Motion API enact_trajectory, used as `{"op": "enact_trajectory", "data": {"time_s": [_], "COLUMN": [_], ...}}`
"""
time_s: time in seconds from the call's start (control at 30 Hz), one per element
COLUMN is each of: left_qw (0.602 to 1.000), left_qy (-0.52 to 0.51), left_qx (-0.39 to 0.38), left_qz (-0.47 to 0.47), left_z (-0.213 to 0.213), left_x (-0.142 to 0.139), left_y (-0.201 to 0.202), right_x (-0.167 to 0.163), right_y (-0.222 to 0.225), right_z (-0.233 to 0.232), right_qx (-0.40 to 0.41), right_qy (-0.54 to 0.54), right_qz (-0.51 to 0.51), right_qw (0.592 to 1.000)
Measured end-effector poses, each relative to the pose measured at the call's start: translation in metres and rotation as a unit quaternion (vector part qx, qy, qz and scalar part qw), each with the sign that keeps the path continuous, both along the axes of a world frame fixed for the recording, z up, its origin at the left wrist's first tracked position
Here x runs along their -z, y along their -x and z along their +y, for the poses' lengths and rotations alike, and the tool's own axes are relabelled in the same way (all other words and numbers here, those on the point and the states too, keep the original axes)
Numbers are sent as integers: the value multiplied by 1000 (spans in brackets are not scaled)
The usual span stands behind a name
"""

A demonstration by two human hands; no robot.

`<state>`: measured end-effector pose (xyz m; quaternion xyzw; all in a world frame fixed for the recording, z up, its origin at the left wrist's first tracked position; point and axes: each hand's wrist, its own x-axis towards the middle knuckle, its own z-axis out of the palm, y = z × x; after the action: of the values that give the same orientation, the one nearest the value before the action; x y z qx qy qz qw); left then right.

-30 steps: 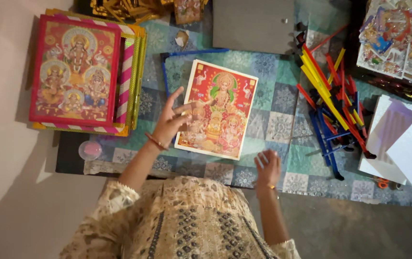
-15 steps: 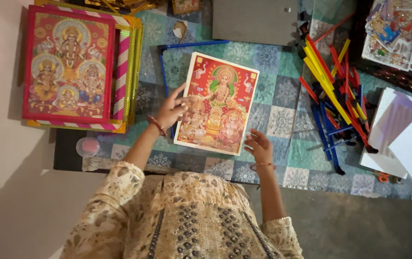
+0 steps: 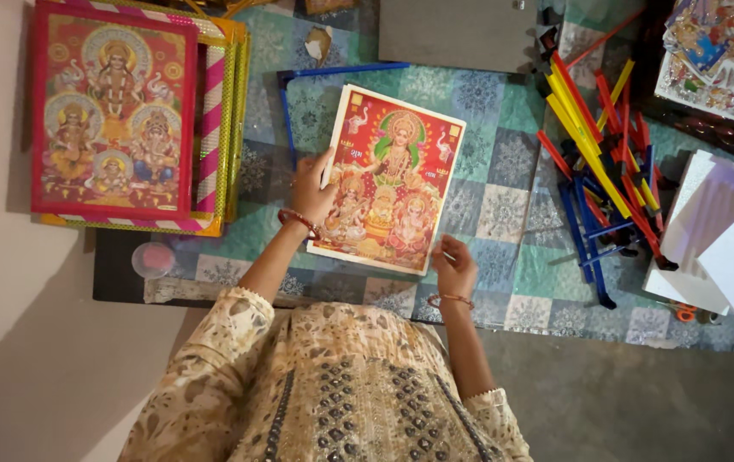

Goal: The person picks up a blue plastic frame and a religious print, lays the print on the table, and slides the print into the frame's edge channel. They press the print flat, fit the frame's backing board, and hold up the assembled framed print.

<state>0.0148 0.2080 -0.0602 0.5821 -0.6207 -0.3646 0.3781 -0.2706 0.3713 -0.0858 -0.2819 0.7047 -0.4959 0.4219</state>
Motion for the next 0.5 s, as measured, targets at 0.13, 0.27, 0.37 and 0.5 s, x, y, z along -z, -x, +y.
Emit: {"op": "enact_trajectory", "data": {"time_s": [0.13, 0.27, 0.37, 0.5], "left_qw": [1000, 1000, 999, 999], "left_qy": [7, 1, 15, 20], "left_qx": [-11, -15, -17, -7], "left_qz": [-10, -15, -26, -28], "left_z": [-3, -4, -4, -3], "left_x": [2, 6, 9, 9], "left_y": [2, 1, -1, -1], "right_x": [1, 1, 3, 4], "right_y": [-3, -7, -8, -5], "right_z": [-1, -4, -7, -8], "right_qx": [8, 8, 13, 1], "right_qy": [12, 10, -2, -10], "right_qz": [5, -2, -12, 28], "right_qw": [1000, 1000, 1000, 1000]}}
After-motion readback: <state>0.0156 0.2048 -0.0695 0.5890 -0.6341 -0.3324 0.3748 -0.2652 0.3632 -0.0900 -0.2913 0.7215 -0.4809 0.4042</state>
